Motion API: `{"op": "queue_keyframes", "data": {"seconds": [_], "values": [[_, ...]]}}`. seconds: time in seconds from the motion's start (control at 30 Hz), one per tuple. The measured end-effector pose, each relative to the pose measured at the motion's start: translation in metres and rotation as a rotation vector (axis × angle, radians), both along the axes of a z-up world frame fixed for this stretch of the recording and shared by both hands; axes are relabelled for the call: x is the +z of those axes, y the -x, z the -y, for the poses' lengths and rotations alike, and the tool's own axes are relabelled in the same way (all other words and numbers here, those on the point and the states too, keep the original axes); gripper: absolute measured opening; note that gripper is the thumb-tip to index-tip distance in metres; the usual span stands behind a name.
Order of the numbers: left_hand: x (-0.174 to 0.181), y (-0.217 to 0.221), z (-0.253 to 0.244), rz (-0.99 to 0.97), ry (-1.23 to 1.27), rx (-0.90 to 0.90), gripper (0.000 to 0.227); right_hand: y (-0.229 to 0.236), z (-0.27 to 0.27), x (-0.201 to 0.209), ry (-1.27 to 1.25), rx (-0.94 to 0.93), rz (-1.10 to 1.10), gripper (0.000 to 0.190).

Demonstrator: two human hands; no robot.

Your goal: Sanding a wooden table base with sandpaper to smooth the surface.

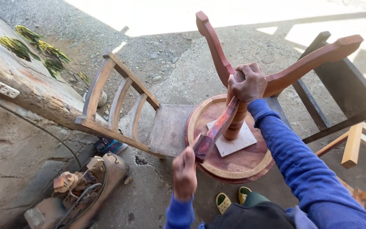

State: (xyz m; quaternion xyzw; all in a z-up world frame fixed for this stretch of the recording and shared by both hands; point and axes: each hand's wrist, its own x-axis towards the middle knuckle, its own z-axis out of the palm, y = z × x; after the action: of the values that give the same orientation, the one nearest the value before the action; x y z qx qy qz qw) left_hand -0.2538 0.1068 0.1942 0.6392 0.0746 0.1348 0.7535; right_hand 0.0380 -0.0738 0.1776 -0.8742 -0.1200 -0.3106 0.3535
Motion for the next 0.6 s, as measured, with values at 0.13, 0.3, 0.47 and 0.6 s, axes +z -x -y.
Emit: {"op": "queue_keyframes", "data": {"seconds": [0.13, 0.3, 0.47, 0.6], "values": [[0.012, -0.054, -0.014, -0.148, 0.105, -0.211, 0.053, -0.001, -0.002, 0.005, -0.032, 0.019, -0.029, 0.026], [-0.006, -0.068, -0.018, -0.177, 0.175, -0.339, 0.046, 0.010, 0.016, 0.006, -0.103, 0.151, -0.085, 0.034], [0.010, -0.020, -0.033, -0.099, 0.353, -0.300, 0.048, 0.026, 0.049, 0.017, -0.196, 0.401, -0.011, 0.045], [0.023, -0.003, -0.036, -0.015, 0.407, -0.273, 0.053, 0.068, 0.060, 0.001, -0.284, 0.357, 0.059, 0.038]]}}
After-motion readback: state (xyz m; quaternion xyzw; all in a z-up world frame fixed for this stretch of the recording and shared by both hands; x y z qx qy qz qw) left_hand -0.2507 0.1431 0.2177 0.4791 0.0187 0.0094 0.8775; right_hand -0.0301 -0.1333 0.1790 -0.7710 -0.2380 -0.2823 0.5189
